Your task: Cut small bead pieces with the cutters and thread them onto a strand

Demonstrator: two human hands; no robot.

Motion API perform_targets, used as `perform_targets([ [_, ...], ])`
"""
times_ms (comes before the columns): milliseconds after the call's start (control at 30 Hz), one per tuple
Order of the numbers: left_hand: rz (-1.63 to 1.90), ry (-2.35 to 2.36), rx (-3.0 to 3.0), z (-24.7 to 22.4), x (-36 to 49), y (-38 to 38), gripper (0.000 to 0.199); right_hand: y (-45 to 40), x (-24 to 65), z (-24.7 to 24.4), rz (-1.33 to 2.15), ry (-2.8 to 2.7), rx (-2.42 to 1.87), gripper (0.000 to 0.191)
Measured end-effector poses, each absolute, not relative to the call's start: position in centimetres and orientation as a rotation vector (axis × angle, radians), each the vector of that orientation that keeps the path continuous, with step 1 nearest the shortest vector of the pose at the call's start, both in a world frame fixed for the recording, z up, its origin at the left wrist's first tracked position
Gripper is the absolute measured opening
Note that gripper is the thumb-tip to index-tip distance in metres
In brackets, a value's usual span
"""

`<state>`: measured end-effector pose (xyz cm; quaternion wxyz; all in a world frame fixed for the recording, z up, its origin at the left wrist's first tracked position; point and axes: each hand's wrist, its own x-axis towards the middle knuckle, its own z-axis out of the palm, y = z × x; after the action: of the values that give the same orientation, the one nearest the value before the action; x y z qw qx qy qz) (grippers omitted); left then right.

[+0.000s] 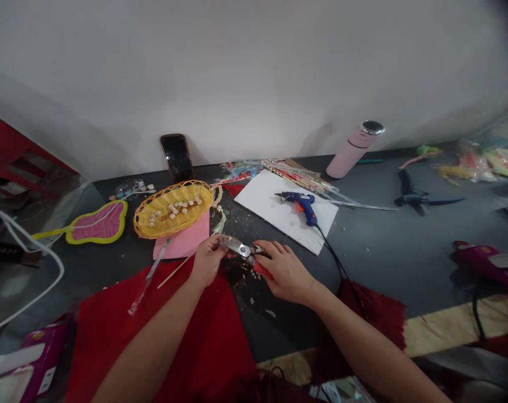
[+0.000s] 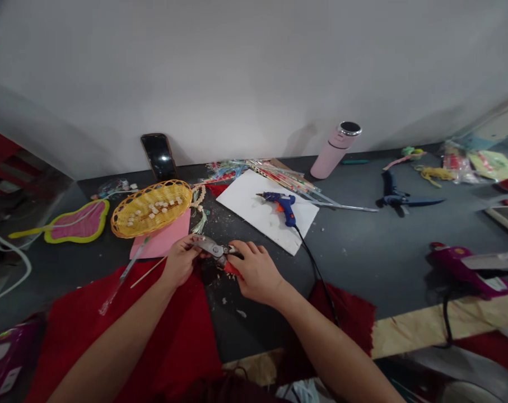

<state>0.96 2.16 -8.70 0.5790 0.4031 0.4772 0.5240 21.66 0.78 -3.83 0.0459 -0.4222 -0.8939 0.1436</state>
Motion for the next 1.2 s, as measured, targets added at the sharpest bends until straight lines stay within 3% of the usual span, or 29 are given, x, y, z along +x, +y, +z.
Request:
perform_targets([
  [500, 1.213, 1.168, 0.951, -8.9, 0.8, 2.1, 0.007, 0.7, 21.2, -5.2, 0.422, -2.704, -1.3, 0.018],
  [833, 1.24, 1.095, 0.886, -8.4, 1.0, 2.2, 0.008, 1.1, 21.7, -4.4, 0.36, -2.735, -1.297, 0.031],
  [1200, 1.24, 1.104, 0.901, -9.2, 0.9, 2.4, 0.009, 1.3, 21.7, -4.6, 0.352, -2.725, -1.31, 0.032],
])
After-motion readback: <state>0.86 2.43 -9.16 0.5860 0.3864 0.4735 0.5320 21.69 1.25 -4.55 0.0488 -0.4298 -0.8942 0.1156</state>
